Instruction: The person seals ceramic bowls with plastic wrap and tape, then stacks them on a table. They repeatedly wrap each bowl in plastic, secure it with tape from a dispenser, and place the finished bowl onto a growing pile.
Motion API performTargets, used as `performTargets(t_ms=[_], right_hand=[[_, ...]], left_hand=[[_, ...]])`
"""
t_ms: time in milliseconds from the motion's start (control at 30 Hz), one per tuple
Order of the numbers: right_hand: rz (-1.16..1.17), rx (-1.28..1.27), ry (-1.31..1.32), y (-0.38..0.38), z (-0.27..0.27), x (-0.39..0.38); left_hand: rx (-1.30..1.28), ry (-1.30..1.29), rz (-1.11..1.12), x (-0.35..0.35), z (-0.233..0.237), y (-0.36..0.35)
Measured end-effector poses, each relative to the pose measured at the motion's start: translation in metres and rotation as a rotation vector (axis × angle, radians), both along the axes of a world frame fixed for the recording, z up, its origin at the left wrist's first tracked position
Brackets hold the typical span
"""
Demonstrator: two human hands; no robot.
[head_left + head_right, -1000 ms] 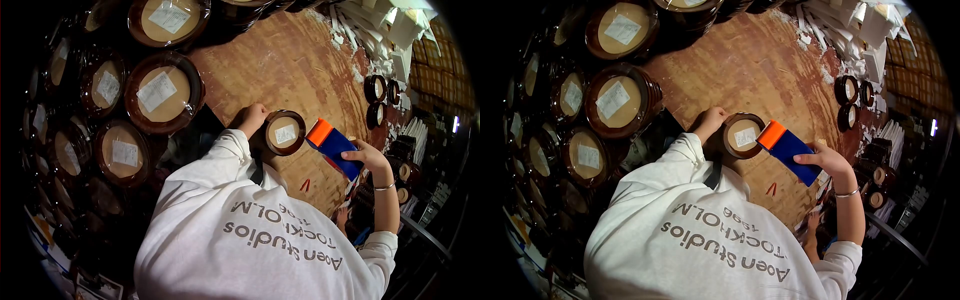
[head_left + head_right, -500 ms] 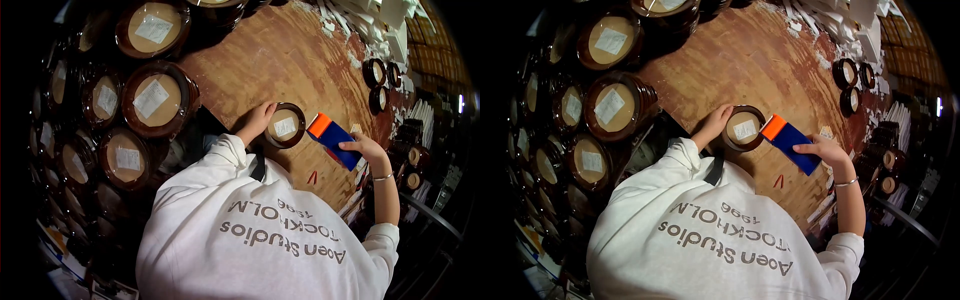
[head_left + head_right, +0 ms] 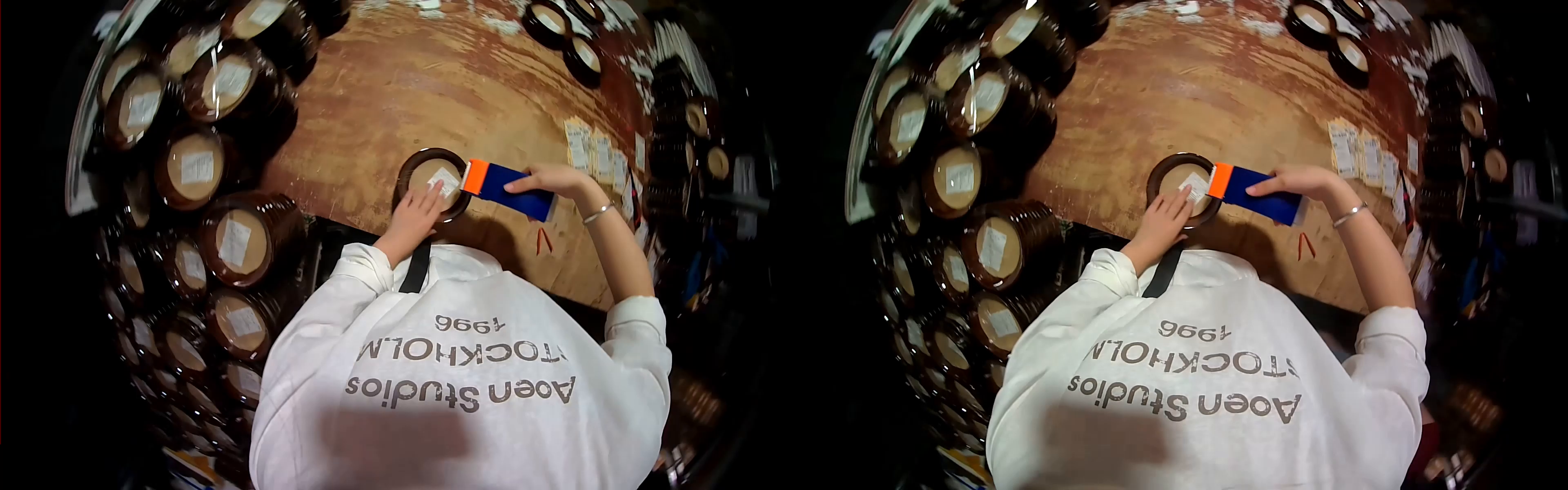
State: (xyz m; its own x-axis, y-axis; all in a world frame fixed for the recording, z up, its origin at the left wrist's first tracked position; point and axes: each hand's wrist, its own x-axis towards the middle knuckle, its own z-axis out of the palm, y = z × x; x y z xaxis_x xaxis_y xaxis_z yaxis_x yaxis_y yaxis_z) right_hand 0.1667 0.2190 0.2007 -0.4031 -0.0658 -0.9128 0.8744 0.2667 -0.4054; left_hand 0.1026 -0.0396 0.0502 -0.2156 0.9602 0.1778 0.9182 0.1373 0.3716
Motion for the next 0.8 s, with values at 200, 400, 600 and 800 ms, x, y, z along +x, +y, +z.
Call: performTargets(t_ms=[200,400,600,800], right_hand=[[-0.058,-0.112,0.048,0.009,-0.023,0.026],[-0.108,-0.225,0.069,0.024,-0.049,0.039],[-0.141,-0.285,0.093,0.013,-0.051,0.053],[-0.173,-0.275,0.119,0.002,-0.045,0.070]], left_hand=[[0.093,0.110,-0.091,-0.006,-0.018,-0.002],[0.063,0.124,-0.233,-0.021,-0.018,-0.003],[0.096,0.092,-0.223,-0.021,-0.022,-0.001],[0.100,0.091,-0.200,-0.018,-0.021,0.000]])
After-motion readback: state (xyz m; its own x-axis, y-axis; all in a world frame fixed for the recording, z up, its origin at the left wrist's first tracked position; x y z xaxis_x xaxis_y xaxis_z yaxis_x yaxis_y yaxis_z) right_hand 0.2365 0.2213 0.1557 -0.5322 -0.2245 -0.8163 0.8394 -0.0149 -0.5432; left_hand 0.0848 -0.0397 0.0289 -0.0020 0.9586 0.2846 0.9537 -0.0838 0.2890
